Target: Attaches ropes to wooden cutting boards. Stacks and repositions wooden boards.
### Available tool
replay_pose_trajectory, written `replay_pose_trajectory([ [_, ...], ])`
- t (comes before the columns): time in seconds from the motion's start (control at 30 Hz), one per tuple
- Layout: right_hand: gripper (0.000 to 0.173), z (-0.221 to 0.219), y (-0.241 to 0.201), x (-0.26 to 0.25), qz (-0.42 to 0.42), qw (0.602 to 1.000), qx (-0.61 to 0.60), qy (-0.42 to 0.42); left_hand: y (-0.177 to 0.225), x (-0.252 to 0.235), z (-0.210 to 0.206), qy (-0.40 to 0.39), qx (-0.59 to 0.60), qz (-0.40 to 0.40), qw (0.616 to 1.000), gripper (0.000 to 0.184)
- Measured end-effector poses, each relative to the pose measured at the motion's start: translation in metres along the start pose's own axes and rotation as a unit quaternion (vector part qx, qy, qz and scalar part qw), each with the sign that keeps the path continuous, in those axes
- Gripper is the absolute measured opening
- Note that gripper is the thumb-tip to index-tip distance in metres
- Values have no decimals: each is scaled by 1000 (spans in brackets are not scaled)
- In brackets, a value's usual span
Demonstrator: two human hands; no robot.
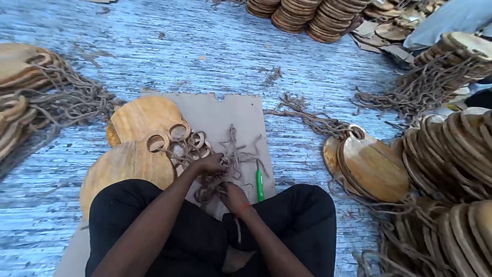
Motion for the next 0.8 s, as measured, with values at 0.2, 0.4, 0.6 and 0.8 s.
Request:
replay_pose_trajectory([
  [0.2, 36, 61, 14, 43, 73, 985, -42, 147, 17, 19, 5, 6, 92, -43, 995, 47],
  [0.4, 61, 119, 2, 34, 255, 931, 46, 257, 28, 24, -5, -38, -25, -69, 997, 42],
  [0.6, 54, 119, -4, 3, 189, 976, 109, 15, 21, 15, -15, -59, -88, -89, 990, 35],
  [0.8, 25, 158, 43, 10, 235, 967, -54, 81, 30, 11, -11, 0, 35, -131, 991, 32],
])
Point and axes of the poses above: each hand's wrist, its own x-axis away from the middle knuckle, its own z-axis out of the back of the hand, y = z × x, the point moved 3 cm from there along -x, towards the middle knuckle, and after that the axes turned 10 degrees about z, right-handed, at the moved point
